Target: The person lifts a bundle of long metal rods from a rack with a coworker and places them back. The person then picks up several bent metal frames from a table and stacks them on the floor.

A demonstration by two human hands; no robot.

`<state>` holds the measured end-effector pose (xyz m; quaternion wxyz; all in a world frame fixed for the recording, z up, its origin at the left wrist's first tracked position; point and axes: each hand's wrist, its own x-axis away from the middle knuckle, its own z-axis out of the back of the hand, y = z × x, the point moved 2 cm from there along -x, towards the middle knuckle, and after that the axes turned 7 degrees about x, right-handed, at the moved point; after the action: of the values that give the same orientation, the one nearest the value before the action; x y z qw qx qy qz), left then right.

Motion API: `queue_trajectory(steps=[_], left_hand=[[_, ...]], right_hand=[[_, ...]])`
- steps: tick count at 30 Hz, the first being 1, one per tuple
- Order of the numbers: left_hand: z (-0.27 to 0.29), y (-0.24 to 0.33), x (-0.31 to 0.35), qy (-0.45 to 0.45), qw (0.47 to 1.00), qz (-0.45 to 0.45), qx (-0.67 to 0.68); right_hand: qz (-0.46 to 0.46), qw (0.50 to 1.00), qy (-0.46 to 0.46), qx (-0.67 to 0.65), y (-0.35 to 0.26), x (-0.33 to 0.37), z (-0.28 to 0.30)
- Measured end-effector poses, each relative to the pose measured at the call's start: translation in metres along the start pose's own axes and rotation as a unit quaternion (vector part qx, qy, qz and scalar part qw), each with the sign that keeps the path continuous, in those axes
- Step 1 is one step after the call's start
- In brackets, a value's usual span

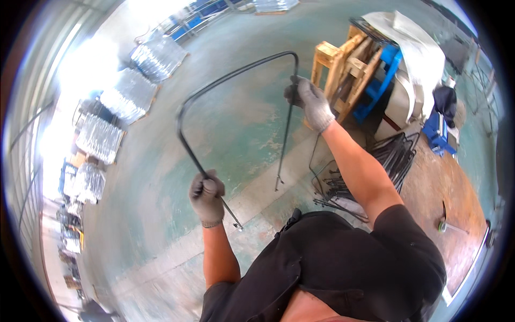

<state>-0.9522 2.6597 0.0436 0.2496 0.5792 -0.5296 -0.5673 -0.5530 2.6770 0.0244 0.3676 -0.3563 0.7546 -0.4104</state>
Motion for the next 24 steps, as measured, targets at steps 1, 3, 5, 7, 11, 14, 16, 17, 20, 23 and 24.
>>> queue_trajectory(steps=[1, 3, 5, 7, 11, 14, 16, 17, 20, 23, 24], left_hand=[[0.011, 0.002, -0.008, 0.035, 0.999, -0.005, 0.002], [0.031, 0.004, -0.02, 0.118, 0.993, -0.017, 0.01], [0.046, -0.008, -0.023, 0.193, 0.981, -0.008, -0.004], [0.069, -0.024, -0.027, 0.246, 0.969, -0.006, -0.017], [0.098, -0.06, -0.035, 0.288, 0.957, -0.001, -0.046], [0.104, -0.076, -0.045, 0.317, 0.948, 0.013, -0.021], [0.104, -0.086, -0.052, 0.336, 0.941, 0.023, 0.007], [0.103, -0.087, -0.056, 0.342, 0.939, 0.029, 0.017], [0.096, -0.092, -0.067, 0.348, 0.936, 0.04, 0.034], [0.083, -0.089, -0.077, 0.343, 0.938, 0.041, 0.015], [0.078, -0.088, -0.08, 0.338, 0.94, 0.04, 0.015]], right_hand=[[0.009, 0.998, 0.012, -0.055, -0.004, 0.004, -0.006], [0.033, 0.988, -0.038, -0.145, -0.023, 0.024, -0.028], [0.018, 0.981, -0.106, -0.162, -0.048, 0.053, -0.05], [-0.005, 0.983, -0.129, -0.129, -0.059, 0.075, -0.07], [-0.038, 0.974, -0.196, -0.108, -0.074, 0.117, -0.107], [-0.045, 0.966, -0.243, -0.081, -0.083, 0.144, -0.134], [-0.043, 0.962, -0.267, -0.044, -0.085, 0.153, -0.148], [-0.04, 0.96, -0.277, -0.026, -0.086, 0.156, -0.155], [-0.04, 0.954, -0.297, -0.005, -0.103, 0.165, -0.175], [-0.039, 0.955, -0.293, 0.006, -0.12, 0.171, -0.19], [-0.039, 0.956, -0.291, 0.006, -0.124, 0.171, -0.192]])
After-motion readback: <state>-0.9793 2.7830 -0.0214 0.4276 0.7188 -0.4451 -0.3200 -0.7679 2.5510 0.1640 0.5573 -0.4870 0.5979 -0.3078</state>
